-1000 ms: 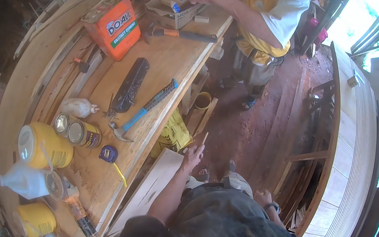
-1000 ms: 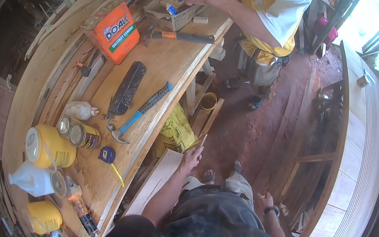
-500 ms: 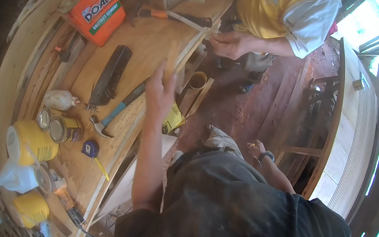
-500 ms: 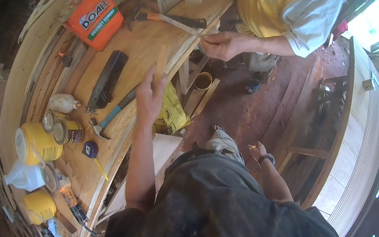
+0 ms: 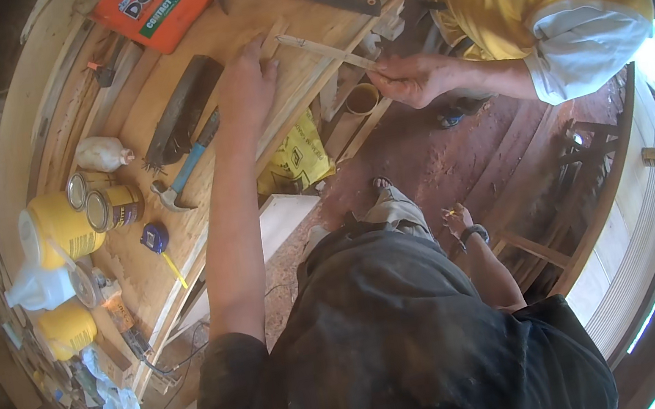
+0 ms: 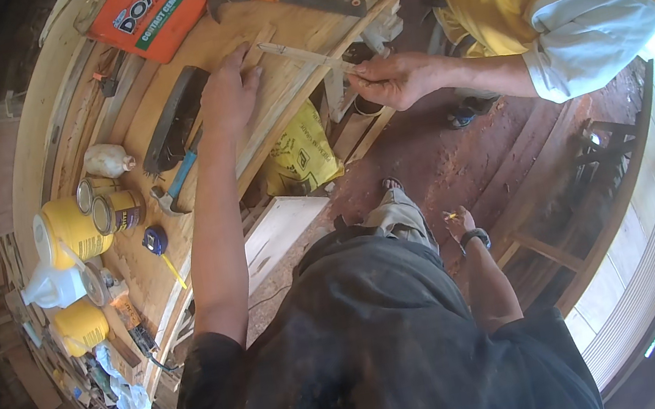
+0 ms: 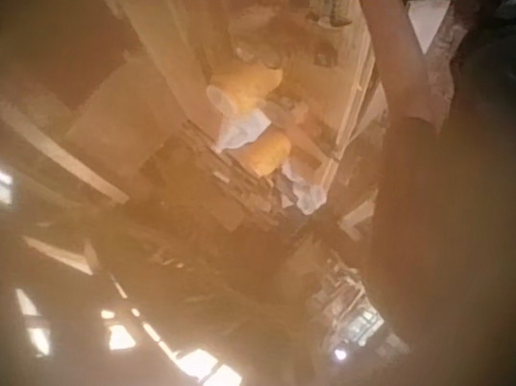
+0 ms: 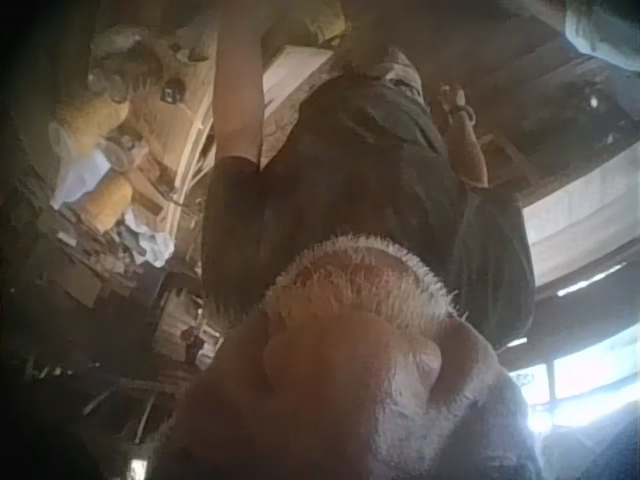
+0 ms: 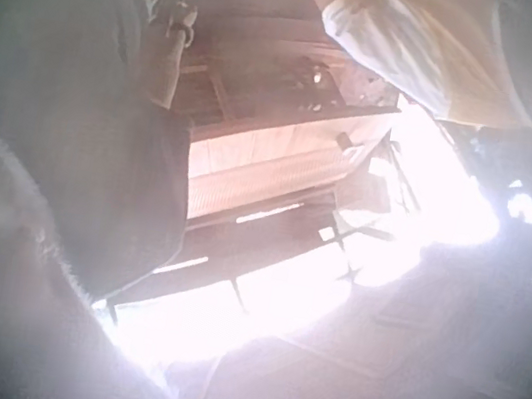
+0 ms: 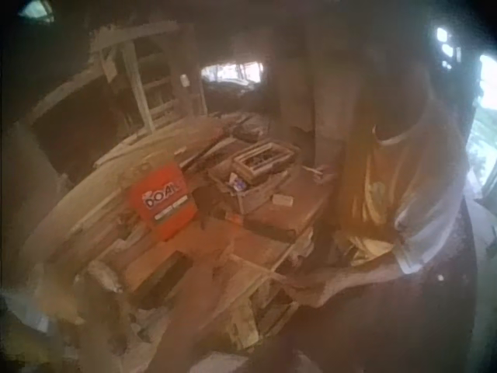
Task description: The person aligns a wooden spacer against a handheld router, marks wood pieces with a pencil, and then measures and marks sections along a large wooden door using the wooden spacer and pencil.
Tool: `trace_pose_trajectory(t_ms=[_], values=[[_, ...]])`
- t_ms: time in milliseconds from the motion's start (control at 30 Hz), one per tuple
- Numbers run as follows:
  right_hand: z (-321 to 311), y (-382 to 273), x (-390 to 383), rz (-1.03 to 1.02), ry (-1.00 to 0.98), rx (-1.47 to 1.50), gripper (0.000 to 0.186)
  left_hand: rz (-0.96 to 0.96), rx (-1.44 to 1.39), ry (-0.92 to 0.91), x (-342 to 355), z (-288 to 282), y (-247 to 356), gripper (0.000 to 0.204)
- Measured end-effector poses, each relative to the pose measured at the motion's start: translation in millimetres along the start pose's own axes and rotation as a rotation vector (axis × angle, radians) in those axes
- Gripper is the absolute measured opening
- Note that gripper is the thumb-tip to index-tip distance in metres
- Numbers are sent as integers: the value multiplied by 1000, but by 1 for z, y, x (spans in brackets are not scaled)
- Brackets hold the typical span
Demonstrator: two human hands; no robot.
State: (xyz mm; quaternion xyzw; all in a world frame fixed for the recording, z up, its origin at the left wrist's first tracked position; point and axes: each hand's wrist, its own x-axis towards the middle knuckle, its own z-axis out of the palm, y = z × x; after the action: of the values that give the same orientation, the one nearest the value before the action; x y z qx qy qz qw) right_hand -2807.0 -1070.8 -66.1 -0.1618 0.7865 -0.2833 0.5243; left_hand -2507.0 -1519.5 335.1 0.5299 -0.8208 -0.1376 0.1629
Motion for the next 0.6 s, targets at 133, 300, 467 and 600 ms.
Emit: trace_pose_trajectory(t_ms=[133,300,467,600], values=[[-11,8,9,5,-39,70,12,39,-30,121,-7,11,2,47],[1,-5,-1,8,-4,50,12,180,-8,451,-40,35,8,41],[-15,-13,-1,-47,-17,235,16,84,-399,334,-66,48,36,33],[-13,-23,4,31,-35,76,14,-191,-904,-4,-68,68,38,38]])
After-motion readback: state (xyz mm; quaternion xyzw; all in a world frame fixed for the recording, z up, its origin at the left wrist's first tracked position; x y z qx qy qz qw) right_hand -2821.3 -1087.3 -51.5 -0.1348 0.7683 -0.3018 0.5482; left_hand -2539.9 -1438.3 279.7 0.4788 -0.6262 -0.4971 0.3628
